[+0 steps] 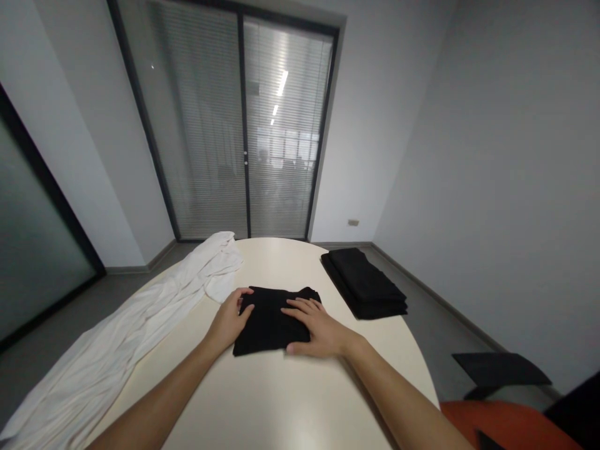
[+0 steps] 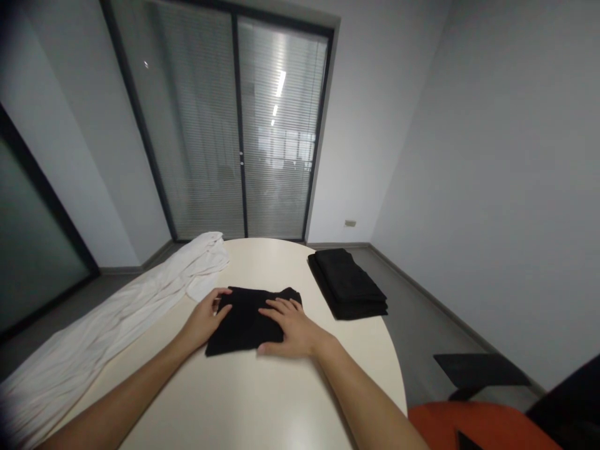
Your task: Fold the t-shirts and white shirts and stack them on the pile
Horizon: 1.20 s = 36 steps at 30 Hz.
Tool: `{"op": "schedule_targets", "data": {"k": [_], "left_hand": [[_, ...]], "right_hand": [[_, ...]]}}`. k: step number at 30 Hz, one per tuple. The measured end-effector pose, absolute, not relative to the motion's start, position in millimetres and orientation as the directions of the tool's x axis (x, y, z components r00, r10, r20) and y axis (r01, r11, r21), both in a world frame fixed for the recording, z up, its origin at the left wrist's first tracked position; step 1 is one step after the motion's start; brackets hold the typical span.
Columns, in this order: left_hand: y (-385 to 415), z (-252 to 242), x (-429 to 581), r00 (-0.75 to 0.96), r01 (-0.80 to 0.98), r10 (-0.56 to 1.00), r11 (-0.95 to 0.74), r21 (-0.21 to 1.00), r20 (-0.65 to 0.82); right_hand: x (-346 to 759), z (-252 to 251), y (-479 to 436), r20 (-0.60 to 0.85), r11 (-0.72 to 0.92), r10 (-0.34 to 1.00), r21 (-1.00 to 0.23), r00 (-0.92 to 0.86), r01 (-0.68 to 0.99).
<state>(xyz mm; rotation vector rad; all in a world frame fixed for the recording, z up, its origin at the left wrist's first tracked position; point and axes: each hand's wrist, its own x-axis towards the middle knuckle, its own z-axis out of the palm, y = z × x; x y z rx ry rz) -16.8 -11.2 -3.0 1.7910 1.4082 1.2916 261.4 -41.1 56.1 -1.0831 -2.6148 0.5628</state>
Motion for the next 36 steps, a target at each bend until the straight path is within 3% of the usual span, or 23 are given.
{"op": "schedule_targets", "data": {"k": [2,5,9,12,15,18,22,28,31,36], "left_hand": [[-14,2,-13,0.002,0.296,0.949,-0.302,0.906,0.316],[-16,7,-8,-0.072,0.158,0.955,-0.273,0.949,0.287],[-14,10,-8,-0.186,-0.030,0.979,-0.094,0.995,0.087],[-17,15,-10,-0.131,-0.216,0.988,0.051,0.975,-0.080],[-25,25,-8,-0.087,-0.311,0.991,0.071,0.948,-0.102],[-33,35,-5,-0.090,-0.357,0.994,0.020,0.934,-0.056],[-40,44,-3,-0.096,-0.394,0.994,-0.093,0.914,0.059],[-52,62,-6,-0.054,-0.420,0.990,-0.142,0.897,0.131],[-54,67,-10,-0.064,-0.397,0.989,-0.151,0.905,0.137],[-52,70,-17,0.012,-0.274,0.998,-0.048,0.961,0.054]], "right_hand": [[263,48,-34,0.166,0.617,0.765,-0.466,-0.622,0.634],[268,31,-20,0.277,0.460,0.887,-0.465,-0.369,0.757],[274,12,-5,0.232,0.250,0.961,-0.512,-0.148,0.822],[278,6,2,0.244,0.269,0.960,-0.655,-0.140,0.706],[281,4,7,0.230,0.254,0.967,-0.839,-0.109,0.482],[282,4,10,0.165,0.186,0.981,-0.945,-0.097,0.269],[280,5,9,0.106,0.114,0.992,-0.986,-0.067,0.122],[273,25,-2,0.018,-0.050,0.962,-0.970,-0.274,-0.239],[273,40,-8,0.048,-0.036,0.960,-0.956,-0.275,-0.291],[280,54,-16,0.080,0.017,0.949,-0.979,-0.305,-0.202]]}}
